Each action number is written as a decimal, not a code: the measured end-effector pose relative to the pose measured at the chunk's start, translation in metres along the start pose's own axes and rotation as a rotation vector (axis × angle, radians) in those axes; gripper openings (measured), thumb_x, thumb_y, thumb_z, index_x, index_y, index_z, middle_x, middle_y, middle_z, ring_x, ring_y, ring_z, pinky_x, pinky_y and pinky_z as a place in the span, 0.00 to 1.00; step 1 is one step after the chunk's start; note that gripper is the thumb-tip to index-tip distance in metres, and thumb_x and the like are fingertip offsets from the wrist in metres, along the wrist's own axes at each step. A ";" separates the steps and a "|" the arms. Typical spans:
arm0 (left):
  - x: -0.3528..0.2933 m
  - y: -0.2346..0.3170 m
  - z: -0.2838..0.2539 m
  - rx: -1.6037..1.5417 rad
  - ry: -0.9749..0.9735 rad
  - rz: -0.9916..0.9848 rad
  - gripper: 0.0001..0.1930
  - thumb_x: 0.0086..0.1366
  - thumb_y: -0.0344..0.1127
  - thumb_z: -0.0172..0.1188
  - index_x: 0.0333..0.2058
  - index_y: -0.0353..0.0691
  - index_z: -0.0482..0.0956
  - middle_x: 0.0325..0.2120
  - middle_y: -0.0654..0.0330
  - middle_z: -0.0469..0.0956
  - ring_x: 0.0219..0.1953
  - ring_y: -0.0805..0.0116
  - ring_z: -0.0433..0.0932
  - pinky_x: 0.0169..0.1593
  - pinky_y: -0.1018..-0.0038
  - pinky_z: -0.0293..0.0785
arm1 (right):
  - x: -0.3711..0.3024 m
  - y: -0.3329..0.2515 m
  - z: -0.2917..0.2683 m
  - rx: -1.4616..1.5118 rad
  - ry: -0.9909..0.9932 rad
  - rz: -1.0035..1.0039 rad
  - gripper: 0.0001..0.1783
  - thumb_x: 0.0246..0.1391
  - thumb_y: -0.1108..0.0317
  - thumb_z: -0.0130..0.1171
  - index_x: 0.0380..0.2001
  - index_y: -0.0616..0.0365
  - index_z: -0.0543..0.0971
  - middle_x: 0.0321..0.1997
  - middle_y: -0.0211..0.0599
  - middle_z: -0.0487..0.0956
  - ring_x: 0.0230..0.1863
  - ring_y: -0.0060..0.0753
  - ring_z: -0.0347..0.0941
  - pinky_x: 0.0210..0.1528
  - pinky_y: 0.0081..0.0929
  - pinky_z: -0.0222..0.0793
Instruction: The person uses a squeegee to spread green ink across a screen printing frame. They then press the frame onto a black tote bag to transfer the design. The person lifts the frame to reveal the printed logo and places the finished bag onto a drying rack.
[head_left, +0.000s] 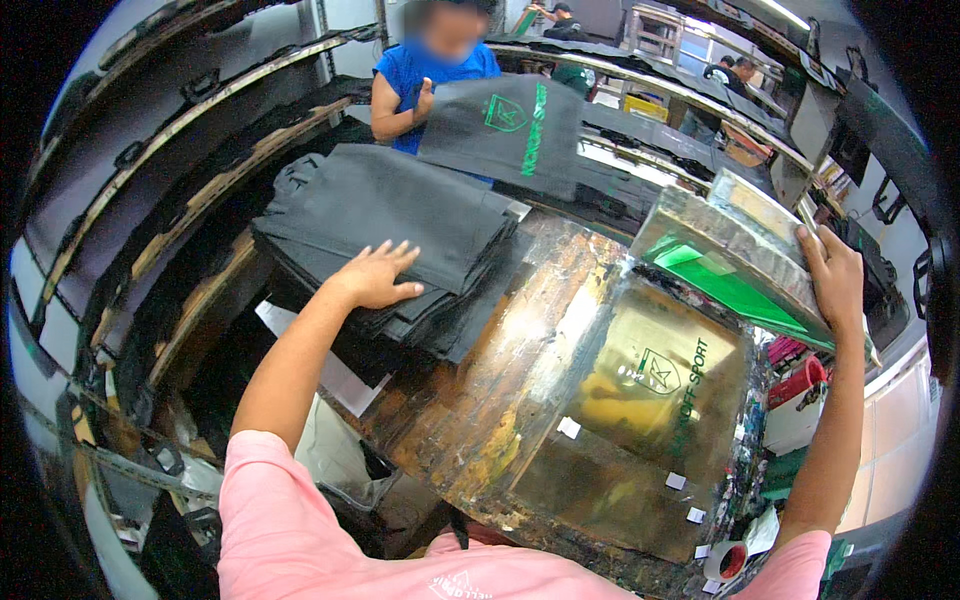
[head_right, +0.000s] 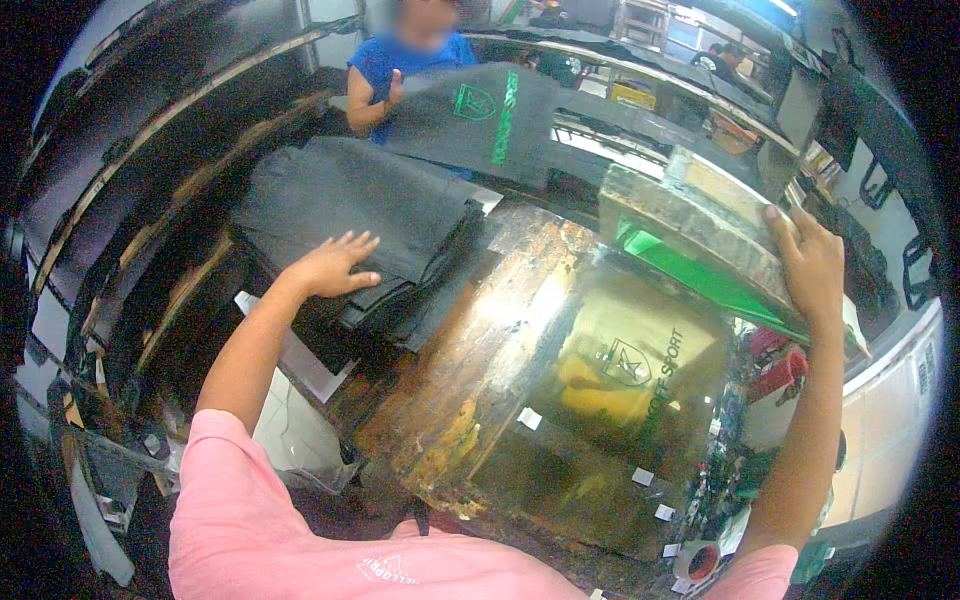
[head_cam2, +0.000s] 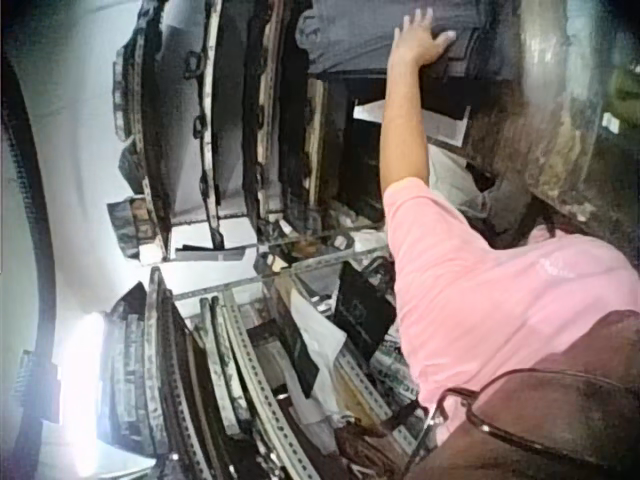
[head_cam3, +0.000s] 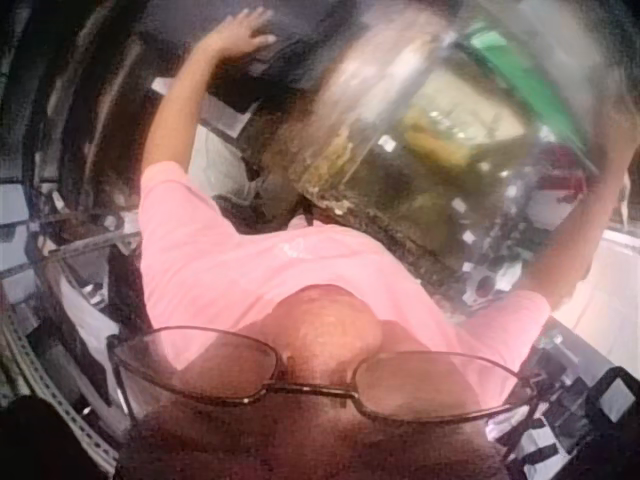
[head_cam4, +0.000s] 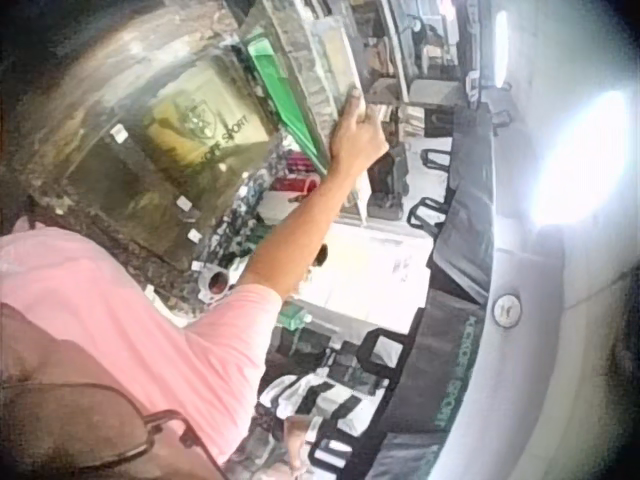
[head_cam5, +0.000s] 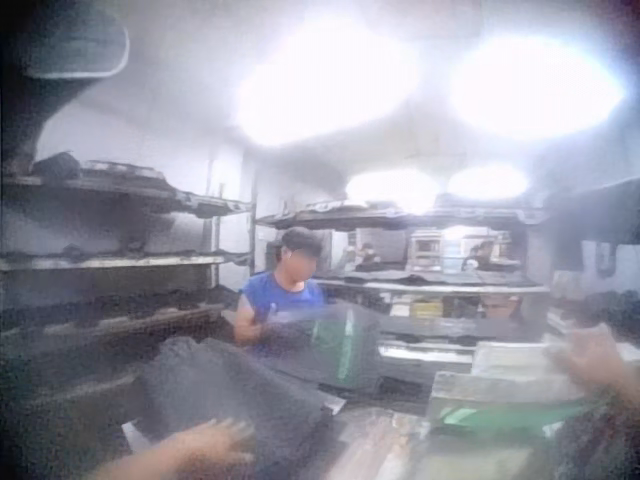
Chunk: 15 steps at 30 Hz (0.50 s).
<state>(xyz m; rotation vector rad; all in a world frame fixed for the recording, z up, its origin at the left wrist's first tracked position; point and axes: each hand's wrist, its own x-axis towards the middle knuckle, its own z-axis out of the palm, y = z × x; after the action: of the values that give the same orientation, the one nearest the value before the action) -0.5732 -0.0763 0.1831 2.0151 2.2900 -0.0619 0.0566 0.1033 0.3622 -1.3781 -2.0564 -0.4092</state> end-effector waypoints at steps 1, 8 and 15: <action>0.003 0.006 0.001 0.027 -0.097 -0.025 0.43 0.74 0.69 0.54 0.75 0.43 0.68 0.76 0.43 0.65 0.78 0.42 0.61 0.79 0.49 0.57 | -0.002 0.000 -0.001 0.007 -0.015 0.035 0.36 0.70 0.36 0.56 0.31 0.66 0.80 0.29 0.64 0.77 0.32 0.67 0.74 0.44 0.52 0.68; -0.005 0.047 -0.024 0.155 0.123 0.240 0.15 0.70 0.44 0.66 0.50 0.43 0.88 0.41 0.54 0.87 0.49 0.47 0.85 0.52 0.54 0.81 | -0.017 0.000 0.003 -0.086 0.015 -0.023 0.40 0.68 0.30 0.50 0.39 0.64 0.84 0.38 0.62 0.84 0.45 0.65 0.80 0.58 0.52 0.65; 0.008 0.177 -0.035 0.187 0.396 0.581 0.06 0.71 0.38 0.63 0.41 0.46 0.83 0.41 0.55 0.87 0.42 0.52 0.88 0.44 0.57 0.84 | 0.004 0.011 0.002 -0.072 0.011 -0.070 0.39 0.69 0.31 0.51 0.42 0.61 0.86 0.38 0.57 0.85 0.44 0.63 0.81 0.53 0.53 0.70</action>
<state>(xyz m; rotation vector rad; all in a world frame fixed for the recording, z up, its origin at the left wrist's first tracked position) -0.3997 -0.0423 0.2222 2.9334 1.8213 0.1858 0.0646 0.1122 0.3623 -1.3453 -2.1039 -0.5236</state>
